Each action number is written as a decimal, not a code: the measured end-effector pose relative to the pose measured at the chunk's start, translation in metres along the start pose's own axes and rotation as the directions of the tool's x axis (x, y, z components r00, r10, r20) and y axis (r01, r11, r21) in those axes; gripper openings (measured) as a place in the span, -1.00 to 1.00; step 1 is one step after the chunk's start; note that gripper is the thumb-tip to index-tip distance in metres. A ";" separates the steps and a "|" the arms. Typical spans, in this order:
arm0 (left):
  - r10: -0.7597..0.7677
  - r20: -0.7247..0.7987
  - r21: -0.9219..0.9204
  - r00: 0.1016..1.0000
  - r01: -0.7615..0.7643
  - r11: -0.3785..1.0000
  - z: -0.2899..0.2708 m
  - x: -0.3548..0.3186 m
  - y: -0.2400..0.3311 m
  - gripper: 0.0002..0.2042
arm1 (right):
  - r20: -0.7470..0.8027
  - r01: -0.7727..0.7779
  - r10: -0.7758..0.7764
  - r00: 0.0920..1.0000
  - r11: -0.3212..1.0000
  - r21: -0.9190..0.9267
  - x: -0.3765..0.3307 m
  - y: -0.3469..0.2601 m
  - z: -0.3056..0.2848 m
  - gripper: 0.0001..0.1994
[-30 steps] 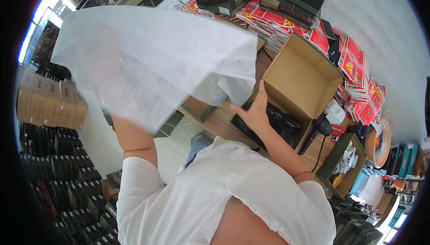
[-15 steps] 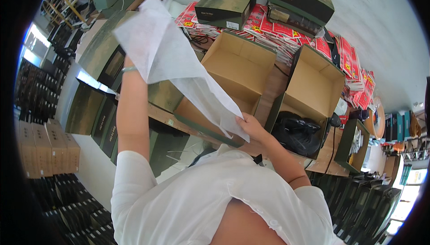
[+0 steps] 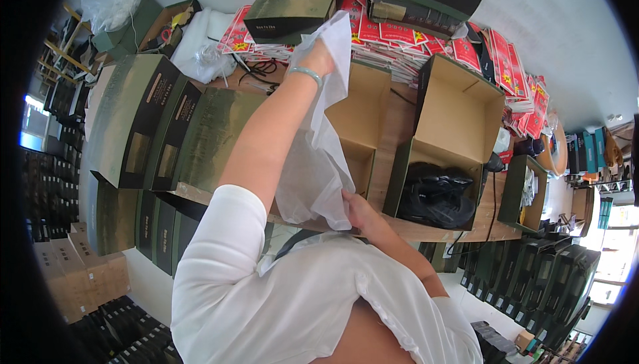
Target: The person packs a pair of black shoes into a green shoebox, places tissue paper and a red card inside, closes the box, and uses a hairdryer to heat a label on the box. The person then stacks the finished box with others.
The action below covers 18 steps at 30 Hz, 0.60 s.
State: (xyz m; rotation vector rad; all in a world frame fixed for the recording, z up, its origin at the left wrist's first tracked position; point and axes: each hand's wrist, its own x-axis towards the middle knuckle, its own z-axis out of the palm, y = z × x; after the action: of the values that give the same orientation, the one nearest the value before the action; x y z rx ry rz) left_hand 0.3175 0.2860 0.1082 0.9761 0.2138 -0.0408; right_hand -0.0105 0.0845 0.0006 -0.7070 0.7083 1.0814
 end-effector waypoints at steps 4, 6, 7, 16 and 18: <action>-0.188 -0.239 -0.076 0.953 0.175 0.982 -0.003 -0.022 -0.014 -0.61 | 0.058 -0.002 -0.001 0.998 0.999 0.037 0.026 0.010 -0.019 -0.57; 0.167 -0.260 0.185 0.951 -0.120 0.975 -0.040 -0.048 -0.013 -0.66 | -0.006 -0.046 0.046 0.999 0.998 0.037 0.022 0.006 -0.010 -0.56; 0.339 -0.235 0.312 0.911 -0.260 0.914 -0.065 -0.066 -0.012 -0.68 | -0.040 -0.067 0.068 0.997 0.997 0.034 0.017 0.005 -0.005 -0.55; 0.060 -0.412 0.900 0.909 0.395 0.186 -0.171 -0.286 -0.104 -0.19 | -0.061 0.147 -0.176 0.982 0.934 -0.327 0.021 0.001 -0.024 -0.44; 0.123 -0.475 0.870 0.871 0.444 0.215 -0.178 -0.288 -0.117 -0.25 | -0.119 0.288 -0.392 0.912 0.820 -0.494 0.013 -0.001 -0.013 -0.44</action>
State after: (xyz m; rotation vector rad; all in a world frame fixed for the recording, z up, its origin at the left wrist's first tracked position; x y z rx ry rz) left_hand -0.0085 0.3489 -0.0268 2.3007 0.8230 -0.1686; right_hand -0.0080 0.0808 -0.0172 -1.3361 0.4717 0.8472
